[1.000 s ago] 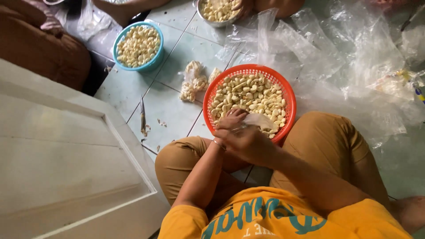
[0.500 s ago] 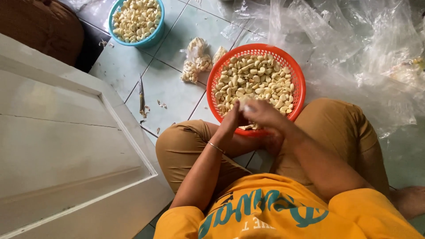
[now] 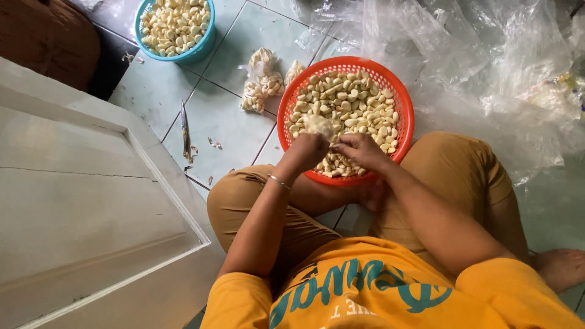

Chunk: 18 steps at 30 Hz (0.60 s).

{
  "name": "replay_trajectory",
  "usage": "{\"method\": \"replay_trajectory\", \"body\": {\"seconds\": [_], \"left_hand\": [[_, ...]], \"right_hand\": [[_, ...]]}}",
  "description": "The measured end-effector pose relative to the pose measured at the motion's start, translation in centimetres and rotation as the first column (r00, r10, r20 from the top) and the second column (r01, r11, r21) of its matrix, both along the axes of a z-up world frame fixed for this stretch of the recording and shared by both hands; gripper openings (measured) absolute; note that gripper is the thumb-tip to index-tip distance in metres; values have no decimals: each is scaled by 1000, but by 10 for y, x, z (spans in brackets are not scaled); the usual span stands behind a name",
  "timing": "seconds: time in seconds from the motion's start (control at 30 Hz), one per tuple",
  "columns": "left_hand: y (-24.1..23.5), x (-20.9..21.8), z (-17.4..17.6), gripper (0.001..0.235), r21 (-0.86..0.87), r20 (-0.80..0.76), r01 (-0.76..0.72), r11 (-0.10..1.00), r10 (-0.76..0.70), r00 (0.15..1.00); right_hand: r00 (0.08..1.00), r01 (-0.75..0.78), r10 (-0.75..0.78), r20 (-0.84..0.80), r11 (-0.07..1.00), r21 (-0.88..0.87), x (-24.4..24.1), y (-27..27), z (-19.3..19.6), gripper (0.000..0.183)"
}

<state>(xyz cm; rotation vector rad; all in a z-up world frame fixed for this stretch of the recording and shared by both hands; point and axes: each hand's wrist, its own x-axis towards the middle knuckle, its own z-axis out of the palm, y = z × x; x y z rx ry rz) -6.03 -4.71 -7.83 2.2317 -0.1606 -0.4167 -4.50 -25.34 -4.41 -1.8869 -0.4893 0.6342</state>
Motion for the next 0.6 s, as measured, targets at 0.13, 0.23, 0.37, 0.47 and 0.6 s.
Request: {"method": "replay_trajectory", "body": {"seconds": [0.13,0.23,0.37,0.47,0.6], "left_hand": [[-10,-2,-15,4,677,414,27,735,-411,812],[-10,-8,-9,14,524,635,-219,823,-207,744],[-6,-9,-12,12,368,864,-381,848,-161,477],[-10,-8,15,7,311,915,-433,846,-143,378],[-11,-3,-7,9,277,923,-364,889,-140,359]], "right_hand": [[866,117,-68,496,991,-69,13,14,-55,6],[837,75,-50,545,997,-25,25,11,-69,13],[955,5,-53,290,986,166,24,9,-39,11],[966,136,-37,-254,913,385,31,5,-34,13],[905,271,-63,-421,848,455,25,9,-45,14]]}}
